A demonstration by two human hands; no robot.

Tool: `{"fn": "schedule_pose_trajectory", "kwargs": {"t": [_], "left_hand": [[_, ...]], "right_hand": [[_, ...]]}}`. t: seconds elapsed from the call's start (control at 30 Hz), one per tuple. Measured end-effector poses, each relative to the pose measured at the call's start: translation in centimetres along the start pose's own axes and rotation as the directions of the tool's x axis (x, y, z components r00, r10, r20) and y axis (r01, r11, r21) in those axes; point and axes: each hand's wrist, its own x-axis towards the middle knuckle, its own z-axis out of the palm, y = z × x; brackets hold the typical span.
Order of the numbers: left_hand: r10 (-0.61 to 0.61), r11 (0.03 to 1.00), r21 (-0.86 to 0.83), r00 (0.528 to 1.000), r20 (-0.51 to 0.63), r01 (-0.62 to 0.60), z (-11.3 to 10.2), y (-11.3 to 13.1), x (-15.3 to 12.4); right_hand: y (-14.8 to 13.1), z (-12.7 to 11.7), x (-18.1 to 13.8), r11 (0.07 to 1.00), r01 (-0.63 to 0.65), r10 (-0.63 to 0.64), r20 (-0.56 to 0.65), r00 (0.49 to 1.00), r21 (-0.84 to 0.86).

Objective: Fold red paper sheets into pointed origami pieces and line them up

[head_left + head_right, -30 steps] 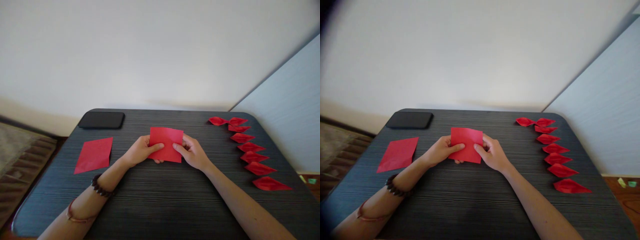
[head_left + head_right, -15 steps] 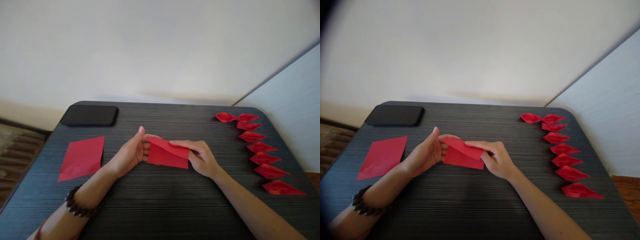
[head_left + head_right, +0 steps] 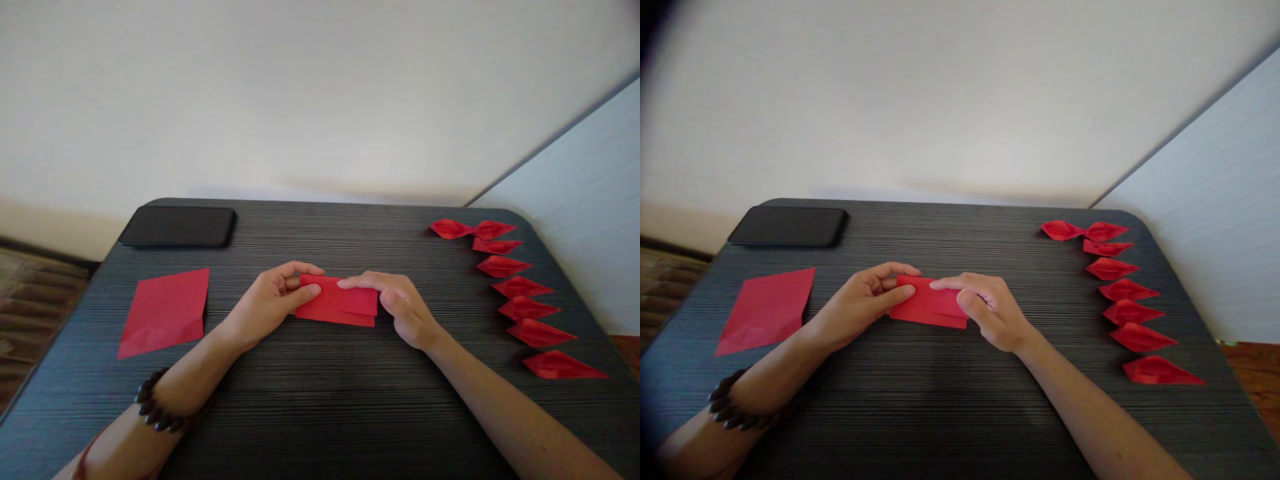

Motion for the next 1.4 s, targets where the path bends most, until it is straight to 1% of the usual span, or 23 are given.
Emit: {"fn": "schedule_pose_trajectory", "kwargs": {"t": [0.07,0.13,0.17,0.3,0.4,0.53,0.87,1.03,1.27,1.4], "left_hand": [[-0.01,1.0,0.008,1.0,-0.017,0.01,0.13,0.05,-0.03],[-0.011,1.0,0.024,0.999,-0.037,0.012,0.27,0.07,-0.05],[-0.006,0.999,0.039,0.999,-0.053,0.008,0.34,0.05,-0.04],[0.024,0.997,0.072,0.993,-0.118,-0.015,0.62,-0.19,0.09],[0.034,0.998,0.053,0.992,-0.125,-0.027,0.7,-0.31,0.18],[0.043,0.997,0.069,0.99,-0.137,-0.034,0.68,-0.22,0.16],[0.051,0.998,0.037,0.99,-0.128,-0.047,0.71,-0.29,0.04],[0.026,0.999,0.027,0.992,-0.122,-0.023,0.69,-0.12,-0.04],[0.046,0.999,0.0,0.994,-0.097,-0.047,0.57,-0.3,0.04],[0.054,0.998,0.014,0.994,-0.093,-0.053,0.53,-0.35,-0.01]], "right_hand": [[-0.06,0.39,0.09,0.991,-0.099,0.09,-0.098,0.991,-0.09],[-0.09,0.71,0.13,0.98,-0.157,0.139,-0.149,0.979,-0.121],[-0.08,0.81,0.12,0.979,-0.166,0.147,-0.155,0.977,-0.119],[-0.07,0.82,-0.08,0.985,-0.142,0.129,-0.132,0.983,-0.094],[-0.13,0.77,-0.21,0.99,-0.115,0.106,-0.121,0.987,-0.077],[-0.17,0.84,-0.25,0.994,-0.099,0.095,-0.098,0.991,-0.042],[0.01,0.86,-0.24,0.995,-0.096,0.093,-0.085,0.992,-0.034],[0.05,0.86,-0.3,0.996,-0.076,0.072,-0.086,0.994,-0.043],[0.11,0.81,-0.33,0.997,-0.071,0.069,-0.059,0.996,-0.02],[0.16,0.8,-0.27,0.998,-0.066,0.065,-0.049,0.997,-0.014]]}}
